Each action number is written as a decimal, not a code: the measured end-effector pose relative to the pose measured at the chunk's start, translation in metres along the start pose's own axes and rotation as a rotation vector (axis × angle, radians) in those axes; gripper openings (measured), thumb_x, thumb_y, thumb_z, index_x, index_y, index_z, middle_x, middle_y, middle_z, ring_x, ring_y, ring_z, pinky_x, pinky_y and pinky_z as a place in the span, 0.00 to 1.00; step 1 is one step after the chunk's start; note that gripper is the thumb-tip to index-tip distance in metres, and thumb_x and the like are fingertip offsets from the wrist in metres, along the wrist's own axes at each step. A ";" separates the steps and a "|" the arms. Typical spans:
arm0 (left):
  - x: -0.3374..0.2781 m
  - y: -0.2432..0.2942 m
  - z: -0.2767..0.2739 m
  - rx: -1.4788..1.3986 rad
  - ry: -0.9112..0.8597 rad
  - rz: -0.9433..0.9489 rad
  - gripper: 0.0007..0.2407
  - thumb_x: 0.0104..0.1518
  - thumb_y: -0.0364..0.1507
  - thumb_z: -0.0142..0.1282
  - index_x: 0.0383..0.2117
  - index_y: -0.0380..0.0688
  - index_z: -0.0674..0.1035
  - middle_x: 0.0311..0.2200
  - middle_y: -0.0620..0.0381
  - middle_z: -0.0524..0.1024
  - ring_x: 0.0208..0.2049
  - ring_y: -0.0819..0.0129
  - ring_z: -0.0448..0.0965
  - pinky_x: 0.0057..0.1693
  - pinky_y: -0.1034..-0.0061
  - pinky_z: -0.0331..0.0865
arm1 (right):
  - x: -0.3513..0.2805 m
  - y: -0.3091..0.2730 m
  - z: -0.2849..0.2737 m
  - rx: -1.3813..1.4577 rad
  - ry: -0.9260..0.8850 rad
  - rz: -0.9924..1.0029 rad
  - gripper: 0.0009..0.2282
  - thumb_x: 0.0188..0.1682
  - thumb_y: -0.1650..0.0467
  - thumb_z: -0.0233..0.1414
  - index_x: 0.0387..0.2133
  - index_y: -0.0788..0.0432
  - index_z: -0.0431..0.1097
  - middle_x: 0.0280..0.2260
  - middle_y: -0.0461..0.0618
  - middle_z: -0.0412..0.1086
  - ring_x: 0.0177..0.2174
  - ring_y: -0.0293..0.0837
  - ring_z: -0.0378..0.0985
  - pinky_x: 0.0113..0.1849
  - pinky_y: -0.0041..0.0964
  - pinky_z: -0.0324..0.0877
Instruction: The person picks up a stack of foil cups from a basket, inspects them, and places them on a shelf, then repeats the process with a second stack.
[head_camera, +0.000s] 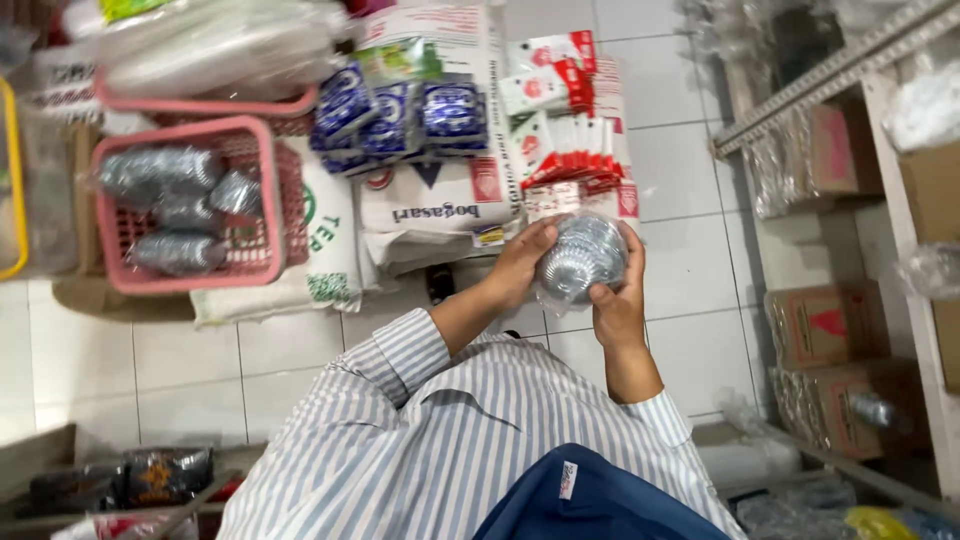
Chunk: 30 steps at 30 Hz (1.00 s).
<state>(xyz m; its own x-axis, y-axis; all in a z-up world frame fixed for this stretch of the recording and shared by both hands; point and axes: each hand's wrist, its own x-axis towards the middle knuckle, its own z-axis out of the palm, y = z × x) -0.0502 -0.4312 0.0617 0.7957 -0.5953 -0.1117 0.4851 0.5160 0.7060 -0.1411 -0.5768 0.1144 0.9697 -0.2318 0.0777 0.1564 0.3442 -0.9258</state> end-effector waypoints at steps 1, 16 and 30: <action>0.007 -0.011 0.005 0.022 0.003 -0.048 0.28 0.63 0.43 0.56 0.63 0.33 0.69 0.56 0.48 0.74 0.56 0.64 0.75 0.63 0.69 0.69 | -0.003 -0.003 -0.009 -0.020 0.041 -0.010 0.54 0.33 0.52 0.70 0.69 0.60 0.45 0.62 0.54 0.58 0.61 0.50 0.64 0.61 0.45 0.64; 0.177 -0.055 0.098 0.080 -0.469 -0.609 0.26 0.66 0.46 0.47 0.57 0.32 0.71 0.51 0.44 0.76 0.51 0.61 0.79 0.59 0.66 0.73 | 0.037 -0.066 -0.142 0.114 0.266 0.007 0.50 0.32 0.56 0.73 0.66 0.63 0.52 0.59 0.54 0.63 0.59 0.50 0.66 0.60 0.45 0.64; 0.233 -0.185 0.295 0.184 -0.601 -0.999 0.26 0.67 0.47 0.41 0.59 0.35 0.70 0.54 0.45 0.75 0.55 0.56 0.77 0.61 0.59 0.71 | -0.059 -0.122 -0.267 -0.367 0.850 -0.440 0.51 0.40 0.53 0.70 0.72 0.58 0.45 0.70 0.57 0.48 0.71 0.52 0.51 0.69 0.46 0.50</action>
<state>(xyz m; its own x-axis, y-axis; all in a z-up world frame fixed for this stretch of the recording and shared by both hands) -0.0620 -0.8471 0.1118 -0.2295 -0.9044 -0.3596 0.6971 -0.4106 0.5878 -0.2673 -0.8481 0.1235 0.3644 -0.8875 0.2819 0.2607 -0.1934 -0.9459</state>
